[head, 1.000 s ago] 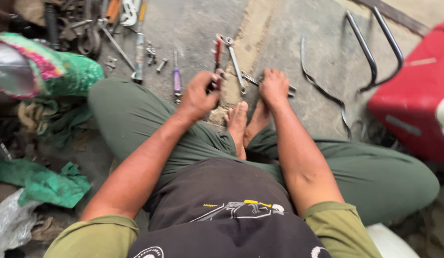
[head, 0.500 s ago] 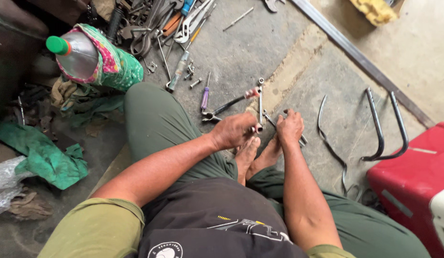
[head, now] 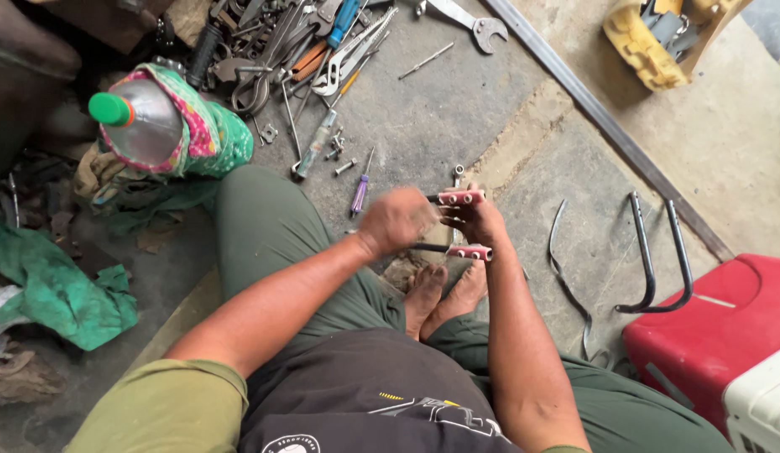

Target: The person sits on the floor and assembles small metal parts using a wrench and a screwdriver. They pick up a metal frame, insert a bolt, and tighten it with a wrench. They also handle a white plastic object and various tools scattered on the floor.

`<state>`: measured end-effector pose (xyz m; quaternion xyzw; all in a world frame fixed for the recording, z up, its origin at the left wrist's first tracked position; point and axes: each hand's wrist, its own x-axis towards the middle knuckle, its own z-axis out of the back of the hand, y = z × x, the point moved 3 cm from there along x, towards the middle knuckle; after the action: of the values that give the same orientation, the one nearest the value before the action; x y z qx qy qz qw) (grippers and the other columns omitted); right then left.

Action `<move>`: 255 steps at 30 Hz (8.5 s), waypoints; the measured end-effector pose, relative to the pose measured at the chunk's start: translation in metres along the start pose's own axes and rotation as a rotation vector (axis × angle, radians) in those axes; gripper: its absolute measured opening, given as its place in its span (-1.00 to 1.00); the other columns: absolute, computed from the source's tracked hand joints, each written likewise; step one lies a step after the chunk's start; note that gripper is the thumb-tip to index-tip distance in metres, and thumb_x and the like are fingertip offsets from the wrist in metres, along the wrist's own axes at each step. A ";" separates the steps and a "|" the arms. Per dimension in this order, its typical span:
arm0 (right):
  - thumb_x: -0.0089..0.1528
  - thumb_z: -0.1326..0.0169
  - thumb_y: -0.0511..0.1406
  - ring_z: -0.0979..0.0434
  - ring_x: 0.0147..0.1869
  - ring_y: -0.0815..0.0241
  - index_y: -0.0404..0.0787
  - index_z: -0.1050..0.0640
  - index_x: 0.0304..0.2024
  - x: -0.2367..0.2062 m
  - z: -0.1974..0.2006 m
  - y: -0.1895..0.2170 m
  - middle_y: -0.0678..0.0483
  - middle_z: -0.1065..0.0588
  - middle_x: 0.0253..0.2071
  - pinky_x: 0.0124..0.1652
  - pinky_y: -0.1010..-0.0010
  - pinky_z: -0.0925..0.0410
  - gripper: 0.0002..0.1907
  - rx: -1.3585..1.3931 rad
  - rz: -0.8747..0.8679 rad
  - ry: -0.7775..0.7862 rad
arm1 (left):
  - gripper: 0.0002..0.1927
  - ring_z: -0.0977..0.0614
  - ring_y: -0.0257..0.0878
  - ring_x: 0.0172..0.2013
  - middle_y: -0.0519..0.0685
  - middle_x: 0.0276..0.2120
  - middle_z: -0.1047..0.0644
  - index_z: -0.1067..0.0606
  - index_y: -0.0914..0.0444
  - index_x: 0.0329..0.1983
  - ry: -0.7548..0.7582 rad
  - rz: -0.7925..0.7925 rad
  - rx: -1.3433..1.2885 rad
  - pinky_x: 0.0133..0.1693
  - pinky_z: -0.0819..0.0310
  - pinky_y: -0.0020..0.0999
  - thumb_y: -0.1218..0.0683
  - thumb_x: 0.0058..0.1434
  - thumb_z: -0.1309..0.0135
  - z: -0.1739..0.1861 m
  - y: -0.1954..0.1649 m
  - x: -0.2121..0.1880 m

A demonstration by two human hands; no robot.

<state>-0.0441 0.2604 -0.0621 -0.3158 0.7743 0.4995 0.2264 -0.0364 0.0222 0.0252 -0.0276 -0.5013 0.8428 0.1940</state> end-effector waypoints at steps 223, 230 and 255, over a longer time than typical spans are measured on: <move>0.18 -0.33 0.11 -0.33 0.14 -0.26 -0.29 -0.19 0.39 0.325 -0.232 0.262 -0.22 -0.36 0.07 0.04 -0.09 -0.23 -0.01 -1.630 0.882 -0.672 | -0.18 0.11 0.38 0.51 0.42 0.52 0.11 -0.07 -0.01 0.60 -0.082 0.255 0.752 0.45 0.33 0.28 -0.43 0.39 0.21 0.071 0.178 0.148; 0.15 -0.35 0.07 -0.32 0.24 -0.23 -0.29 -0.10 0.42 0.344 -0.207 0.261 -0.22 -0.37 0.15 0.14 -0.10 -0.18 0.06 -1.567 0.669 -0.705 | -0.19 0.11 0.36 0.51 0.42 0.52 0.11 -0.13 0.03 0.57 -0.004 0.321 0.748 0.45 0.34 0.25 -0.44 0.38 0.26 0.066 0.190 0.146; 0.40 -0.09 -0.01 0.03 0.62 -0.31 -0.12 -0.17 0.54 0.216 -0.042 0.142 -0.27 -0.01 0.57 0.48 -0.10 0.12 -0.23 -1.639 0.615 -0.795 | -0.23 0.09 0.29 0.53 0.38 0.54 0.07 -0.27 0.17 0.50 -0.076 0.306 0.664 0.47 0.27 0.21 -0.34 0.39 -0.02 0.061 0.195 0.136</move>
<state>-0.2975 0.2078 -0.0995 0.0332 0.1003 0.9936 0.0404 -0.2353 -0.0633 -0.0915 -0.0066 -0.1975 0.9793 0.0451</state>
